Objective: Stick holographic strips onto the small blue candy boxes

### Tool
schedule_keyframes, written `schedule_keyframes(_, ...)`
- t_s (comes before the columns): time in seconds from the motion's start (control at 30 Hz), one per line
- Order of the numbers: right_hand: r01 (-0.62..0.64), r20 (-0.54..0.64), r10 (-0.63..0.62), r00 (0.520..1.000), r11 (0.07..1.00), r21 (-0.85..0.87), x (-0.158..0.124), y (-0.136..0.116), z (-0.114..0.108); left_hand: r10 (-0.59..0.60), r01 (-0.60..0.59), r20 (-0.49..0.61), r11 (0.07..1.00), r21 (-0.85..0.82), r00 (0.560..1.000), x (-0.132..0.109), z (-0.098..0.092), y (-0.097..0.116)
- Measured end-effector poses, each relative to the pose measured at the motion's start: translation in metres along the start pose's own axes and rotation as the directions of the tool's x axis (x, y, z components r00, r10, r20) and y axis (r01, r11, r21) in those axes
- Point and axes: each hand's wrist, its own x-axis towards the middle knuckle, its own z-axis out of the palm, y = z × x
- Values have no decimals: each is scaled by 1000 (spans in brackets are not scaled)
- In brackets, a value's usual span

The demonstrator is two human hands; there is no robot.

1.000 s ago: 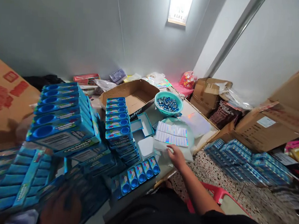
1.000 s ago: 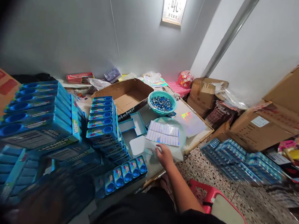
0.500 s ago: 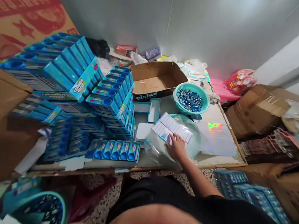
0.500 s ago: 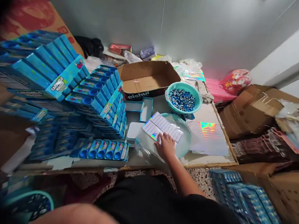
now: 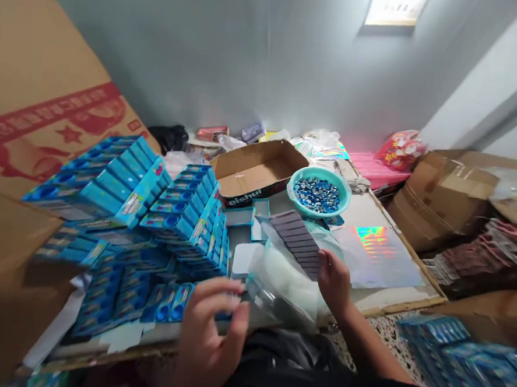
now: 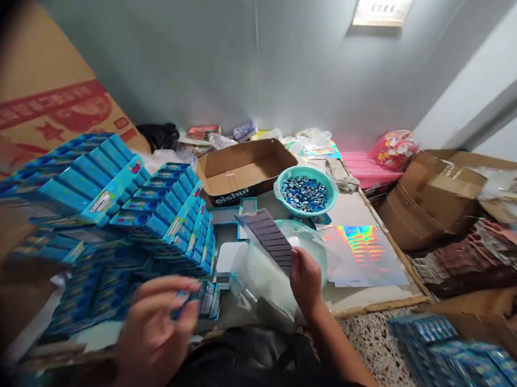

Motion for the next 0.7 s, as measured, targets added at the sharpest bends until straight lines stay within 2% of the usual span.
schedule_keyframes(0.03,-83,-28,86,996,991,108,1,-17,-5,-140,147,70,984,-101,988,5,16,-6)
schedule_keyframes(0.1,-259,-1,276,961,904,340,-1,-50,-8,-343,398,235,881,-257,910,14,44,-17)
schedule_keyframes(0.17,-395,115,396,911,758,519,-8,-77,-1,-394,524,383,781,-339,835,23,60,-24)
schedule_keyframes(0.23,-466,231,419,878,639,612,-17,-94,13,-352,586,525,710,-390,775,32,63,-27)
schedule_keyframes(0.33,-475,276,402,873,574,667,-30,-104,30,-307,638,626,650,-412,717,44,55,-27)
schedule_keyframes(0.43,-425,152,434,888,646,634,-36,-106,32,-290,609,615,682,-405,734,49,46,-26)
schedule_keyframes(0.5,-404,60,466,883,688,603,-39,-108,26,-215,558,634,722,-409,743,49,43,-25)
schedule_keyframes(0.53,-409,56,480,875,673,616,-39,-110,22,-161,535,661,736,-414,733,48,42,-24)
schedule_keyframes(0.57,-419,84,489,868,631,653,-40,-112,18,-102,517,696,746,-420,711,47,41,-23)
schedule_keyframes(0.63,-449,188,500,845,474,758,-41,-117,11,-2,504,764,752,-425,646,46,40,-20)
schedule_keyframes(0.7,-449,231,543,807,310,838,-41,-121,6,30,495,799,770,-401,600,45,38,-19)
